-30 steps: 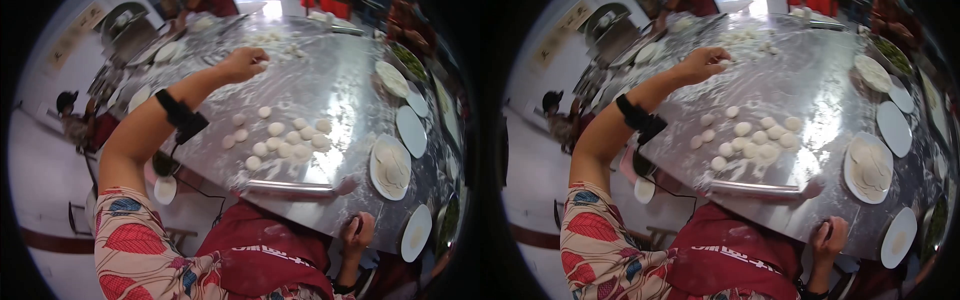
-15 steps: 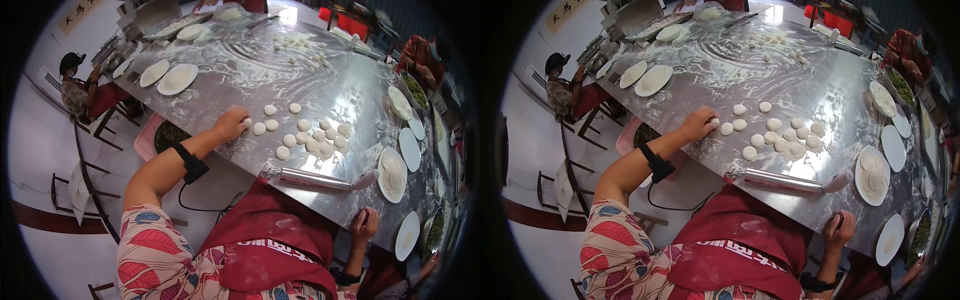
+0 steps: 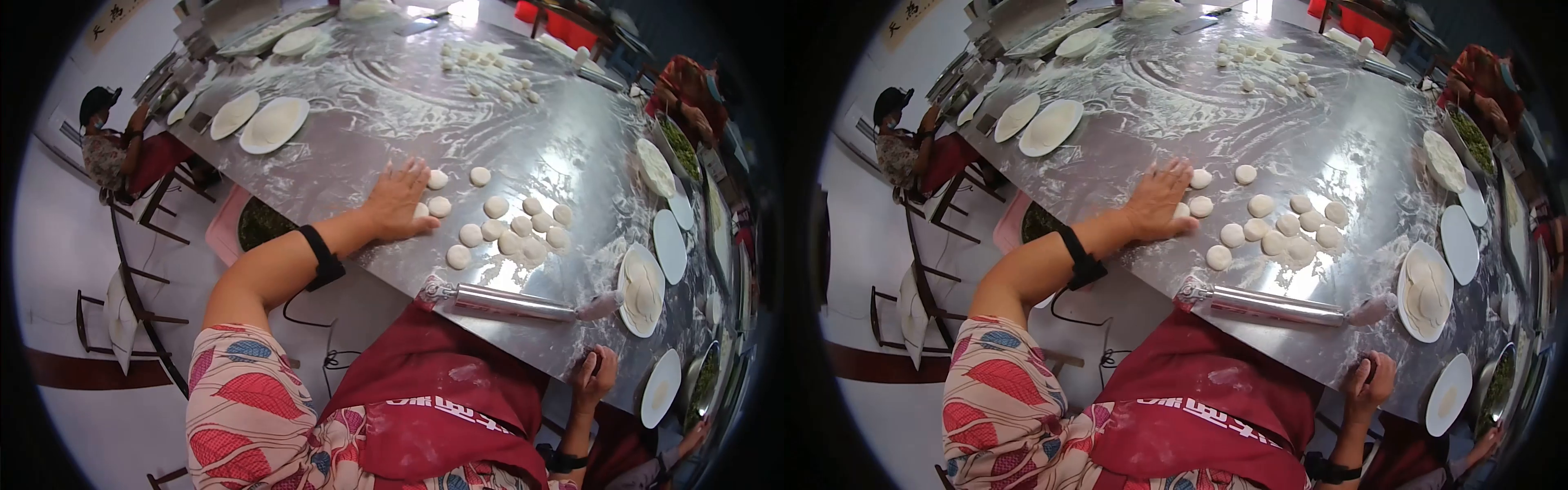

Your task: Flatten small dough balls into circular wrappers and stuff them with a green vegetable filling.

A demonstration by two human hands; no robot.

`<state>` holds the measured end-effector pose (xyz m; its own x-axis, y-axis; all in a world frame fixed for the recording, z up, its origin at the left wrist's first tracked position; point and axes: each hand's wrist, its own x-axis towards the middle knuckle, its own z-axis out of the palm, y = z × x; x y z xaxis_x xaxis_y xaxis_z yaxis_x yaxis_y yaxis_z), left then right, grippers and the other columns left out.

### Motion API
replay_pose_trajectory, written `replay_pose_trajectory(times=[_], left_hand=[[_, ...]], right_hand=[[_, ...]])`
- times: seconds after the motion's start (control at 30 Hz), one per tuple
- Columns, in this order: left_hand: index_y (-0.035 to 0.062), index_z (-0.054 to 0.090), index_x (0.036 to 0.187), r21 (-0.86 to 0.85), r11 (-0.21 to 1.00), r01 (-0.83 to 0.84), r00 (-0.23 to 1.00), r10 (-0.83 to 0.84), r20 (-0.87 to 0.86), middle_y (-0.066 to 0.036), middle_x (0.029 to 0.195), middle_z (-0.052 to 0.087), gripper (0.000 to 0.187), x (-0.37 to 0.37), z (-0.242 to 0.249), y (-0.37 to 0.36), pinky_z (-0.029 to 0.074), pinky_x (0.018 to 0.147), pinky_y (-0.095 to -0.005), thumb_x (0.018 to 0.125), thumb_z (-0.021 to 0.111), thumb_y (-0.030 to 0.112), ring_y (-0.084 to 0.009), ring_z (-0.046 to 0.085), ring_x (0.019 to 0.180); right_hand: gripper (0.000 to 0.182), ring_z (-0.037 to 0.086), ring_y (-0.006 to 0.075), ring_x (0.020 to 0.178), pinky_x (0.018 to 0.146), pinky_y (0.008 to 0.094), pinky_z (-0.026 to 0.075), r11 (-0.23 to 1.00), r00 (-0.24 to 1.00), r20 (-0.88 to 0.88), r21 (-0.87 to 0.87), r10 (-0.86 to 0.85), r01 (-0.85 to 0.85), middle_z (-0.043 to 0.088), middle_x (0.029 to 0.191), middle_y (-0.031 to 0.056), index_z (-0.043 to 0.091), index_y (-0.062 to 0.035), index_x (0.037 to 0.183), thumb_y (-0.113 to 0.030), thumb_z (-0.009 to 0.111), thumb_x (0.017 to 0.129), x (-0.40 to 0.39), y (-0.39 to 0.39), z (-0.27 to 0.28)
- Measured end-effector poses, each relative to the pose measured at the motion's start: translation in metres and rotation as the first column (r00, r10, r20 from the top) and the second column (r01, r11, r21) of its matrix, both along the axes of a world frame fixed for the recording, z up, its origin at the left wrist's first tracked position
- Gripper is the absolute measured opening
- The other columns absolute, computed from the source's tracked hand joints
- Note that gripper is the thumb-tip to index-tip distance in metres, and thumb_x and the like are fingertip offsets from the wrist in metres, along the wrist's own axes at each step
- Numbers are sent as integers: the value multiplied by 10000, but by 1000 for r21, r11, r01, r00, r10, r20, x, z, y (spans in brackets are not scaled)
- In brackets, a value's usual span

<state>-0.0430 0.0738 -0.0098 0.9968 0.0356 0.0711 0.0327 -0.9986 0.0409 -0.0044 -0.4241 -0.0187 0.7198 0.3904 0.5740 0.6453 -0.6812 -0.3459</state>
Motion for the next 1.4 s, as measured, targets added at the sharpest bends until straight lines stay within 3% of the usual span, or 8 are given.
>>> replay_pose_trajectory(times=[0.43, 0.53, 0.63, 0.73, 0.8, 0.9, 1.0, 1.4], left_hand=[[-55, 292, 1403, -351, 935, -50, 981, 111, 158, -260, 1453, 303, 770, 52, -19, -34, 134, 1144, -460, 911, 458, 513, -368, 222, 1394], [-49, 310, 1398, -549, 836, -8, 993, 69, 92, -259, 1450, 310, 752, 94, -9, -67, 153, 1147, -428, 915, 463, 507, -363, 238, 1387], [-31, 363, 1366, -854, 512, 93, 989, -146, 20, -264, 1361, 420, 681, 141, 14, -72, 272, 1098, -428, 905, 548, 433, -382, 359, 1313], [-20, 385, 1356, -585, 803, 114, 949, 85, 302, -253, 1334, 451, 692, 208, 7, -27, 317, 1074, -417, 876, 599, 431, -366, 394, 1292], [-10, 387, 1363, -261, 953, -152, 917, 234, 322, -256, 1371, 411, 800, 245, 5, 23, 300, 1090, -412, 808, 658, 499, -366, 365, 1313], [-12, 371, 1377, -300, 892, -340, 903, 398, 161, -262, 1413, 353, 929, 275, 3, 65, 274, 1108, -411, 730, 704, 566, -372, 315, 1343], [-15, 355, 1390, -369, 912, -179, 959, 246, 144, -272, 1443, 300, 993, 308, -9, 72, 250, 1119, -419, 696, 709, 601, -380, 265, 1368], [224, 564, 1272, -273, 962, -13, 973, 75, 218, -184, 1438, 368, 563, 430, -6, 7, 315, 1081, -424, 786, 638, 497, -362, 363, 1318]], right_hand=[[155, 517, 367, 744, 653, 442, 421, 1000, 998, -67, 3, 6, -6, 546, 834, 182, 548, 24, 905, -118, 533, 845, 0, 5, 9], [149, 513, 370, 735, 644, 444, 417, 999, 997, -73, -33, -3, 0, 542, 829, 186, 549, 24, 899, -110, 533, 835, 0, 3, 11], [149, 515, 368, 731, 639, 444, 416, 999, 997, -70, -27, 23, -25, 547, 837, 184, 553, 23, 900, -103, 543, 821, 5, 2, 9], [149, 515, 370, 728, 638, 448, 415, 999, 997, -70, -44, 15, -18, 552, 842, 182, 556, 23, 904, -97, 545, 817, 6, 3, 10], [181, 522, 380, 744, 657, 461, 416, 997, 997, -73, -74, 2, -8, 552, 845, 191, 551, 28, 922, -119, 556, 817, 7, -2, 4], [213, 559, 391, 854, 830, 502, 428, 991, 985, -159, -126, -62, 42, 586, 906, 201, 566, 32, 966, -133, 544, 834, 2, -7, 4], [247, 557, 396, 910, 881, 512, 417, 991, 966, -244, -120, -83, 55, 592, 925, 194, 554, 37, 998, -144, 557, 832, -1, -7, 5], [386, 525, 469, 998, 896, 541, 422, 966, 985, -148, -252, -91, 51, 529, 1118, 286, 476, 81, 1123, -169, 571, 845, -10, -31, -17]])
